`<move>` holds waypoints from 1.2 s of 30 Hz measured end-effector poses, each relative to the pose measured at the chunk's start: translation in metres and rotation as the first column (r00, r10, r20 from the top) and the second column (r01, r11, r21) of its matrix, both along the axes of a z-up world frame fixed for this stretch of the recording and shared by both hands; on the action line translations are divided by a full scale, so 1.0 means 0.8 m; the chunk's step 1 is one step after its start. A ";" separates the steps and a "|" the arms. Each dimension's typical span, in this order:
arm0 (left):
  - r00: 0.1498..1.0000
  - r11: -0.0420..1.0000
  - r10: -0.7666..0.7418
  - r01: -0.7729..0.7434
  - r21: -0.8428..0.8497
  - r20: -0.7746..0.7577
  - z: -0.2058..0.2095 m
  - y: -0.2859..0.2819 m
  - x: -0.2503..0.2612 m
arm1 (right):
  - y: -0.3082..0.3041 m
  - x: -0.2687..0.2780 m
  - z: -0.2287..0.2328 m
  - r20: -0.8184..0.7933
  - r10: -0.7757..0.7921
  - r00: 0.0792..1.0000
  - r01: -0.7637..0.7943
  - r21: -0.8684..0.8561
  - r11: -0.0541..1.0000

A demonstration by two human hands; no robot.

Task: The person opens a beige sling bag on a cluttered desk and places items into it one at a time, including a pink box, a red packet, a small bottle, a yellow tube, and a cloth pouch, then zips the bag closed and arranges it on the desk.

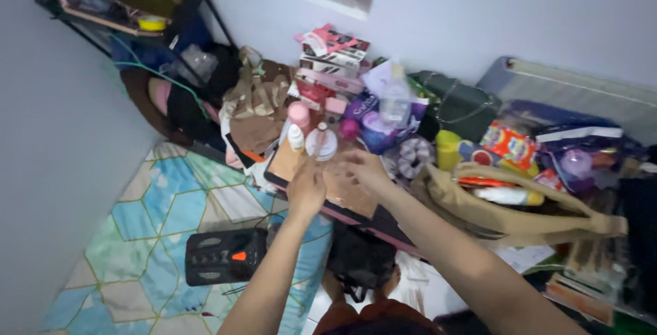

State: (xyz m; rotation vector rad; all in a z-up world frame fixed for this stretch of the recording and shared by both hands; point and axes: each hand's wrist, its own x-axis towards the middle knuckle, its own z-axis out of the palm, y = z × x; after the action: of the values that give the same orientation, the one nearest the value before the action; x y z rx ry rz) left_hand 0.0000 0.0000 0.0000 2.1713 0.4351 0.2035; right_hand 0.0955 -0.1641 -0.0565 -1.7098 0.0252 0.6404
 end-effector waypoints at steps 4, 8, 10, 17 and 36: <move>0.999 0.993 -0.036 0.039 -0.110 0.034 -0.051 0.037 0.002 | 0.056 0.017 -0.090 -0.064 -0.052 0.997 0.043 -0.129 0.991; 0.999 0.986 -0.023 0.029 -0.167 0.035 -0.090 0.055 0.000 | 0.103 0.029 -0.157 -0.054 -0.196 0.979 0.193 -0.057 0.980; 0.998 0.985 -0.025 0.033 -0.171 0.051 -0.104 0.062 -0.004 | 0.114 0.033 -0.178 -0.078 -0.223 0.972 0.218 -0.065 0.974; 1.000 0.986 -0.025 0.022 -0.163 -0.017 -0.139 0.070 -0.011 | 0.141 0.052 -0.218 -0.108 -0.358 0.927 0.332 -0.200 0.922; 0.995 0.795 -0.094 0.056 -0.604 -0.030 0.003 0.001 0.048 | 0.017 -0.066 0.012 0.532 -0.014 0.847 0.085 -0.109 0.990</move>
State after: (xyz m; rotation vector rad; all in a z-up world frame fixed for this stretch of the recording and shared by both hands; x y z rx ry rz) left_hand 0.0386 0.0006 0.0028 1.5567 0.3804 -0.0476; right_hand 0.0430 -0.1509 -0.0467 -1.9559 -0.2864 0.1077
